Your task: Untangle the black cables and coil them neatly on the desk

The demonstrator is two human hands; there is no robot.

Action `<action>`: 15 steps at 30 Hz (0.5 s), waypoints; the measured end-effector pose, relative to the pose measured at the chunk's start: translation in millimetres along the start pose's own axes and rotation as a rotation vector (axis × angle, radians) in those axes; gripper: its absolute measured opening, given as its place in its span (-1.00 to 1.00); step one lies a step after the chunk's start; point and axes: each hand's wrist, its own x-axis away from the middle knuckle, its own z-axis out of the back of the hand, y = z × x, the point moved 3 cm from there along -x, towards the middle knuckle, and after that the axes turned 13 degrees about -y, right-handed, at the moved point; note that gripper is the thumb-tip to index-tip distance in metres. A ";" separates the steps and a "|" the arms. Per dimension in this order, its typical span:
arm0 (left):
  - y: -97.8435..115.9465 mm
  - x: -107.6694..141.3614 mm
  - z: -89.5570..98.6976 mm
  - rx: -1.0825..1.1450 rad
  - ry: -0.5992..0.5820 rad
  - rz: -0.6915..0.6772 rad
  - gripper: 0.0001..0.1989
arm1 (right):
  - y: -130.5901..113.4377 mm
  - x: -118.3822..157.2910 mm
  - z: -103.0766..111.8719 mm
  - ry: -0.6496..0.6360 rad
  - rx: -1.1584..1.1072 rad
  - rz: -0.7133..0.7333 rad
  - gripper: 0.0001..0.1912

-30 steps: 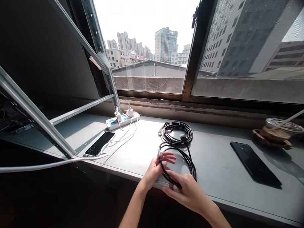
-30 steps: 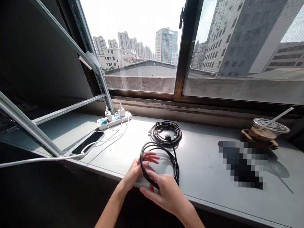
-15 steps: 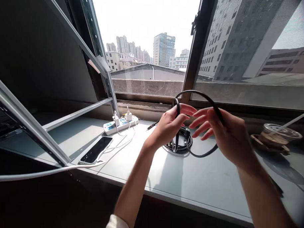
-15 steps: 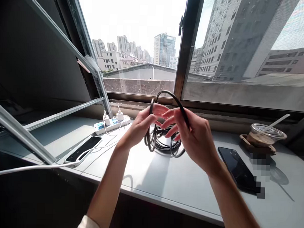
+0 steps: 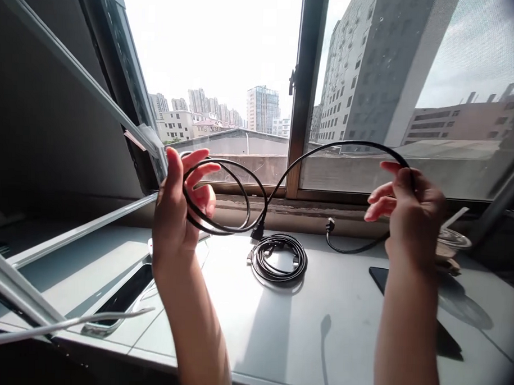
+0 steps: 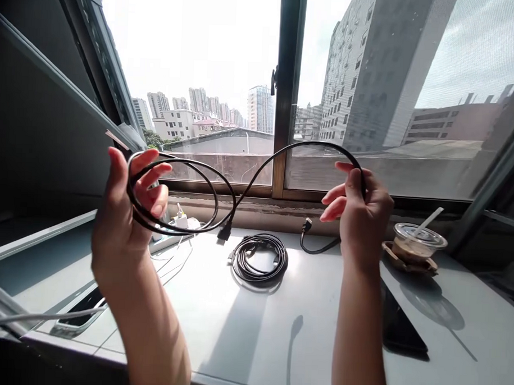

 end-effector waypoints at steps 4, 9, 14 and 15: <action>-2.9 9.9 -4.6 -0.057 -0.020 0.012 -0.61 | 6.3 -8.4 18.8 0.085 -0.074 0.016 -0.76; -26.1 4.5 -1.4 -0.200 -0.134 0.188 -0.41 | 2.7 -9.3 30.4 0.210 -0.158 0.085 -0.76; -50.4 -14.3 3.2 -0.336 -0.073 0.223 -0.43 | -12.5 1.3 25.8 0.396 0.031 0.237 -0.76; -54.3 -17.4 4.5 -0.355 -0.051 0.226 -0.49 | -14.6 3.0 27.0 0.449 0.072 0.268 -0.75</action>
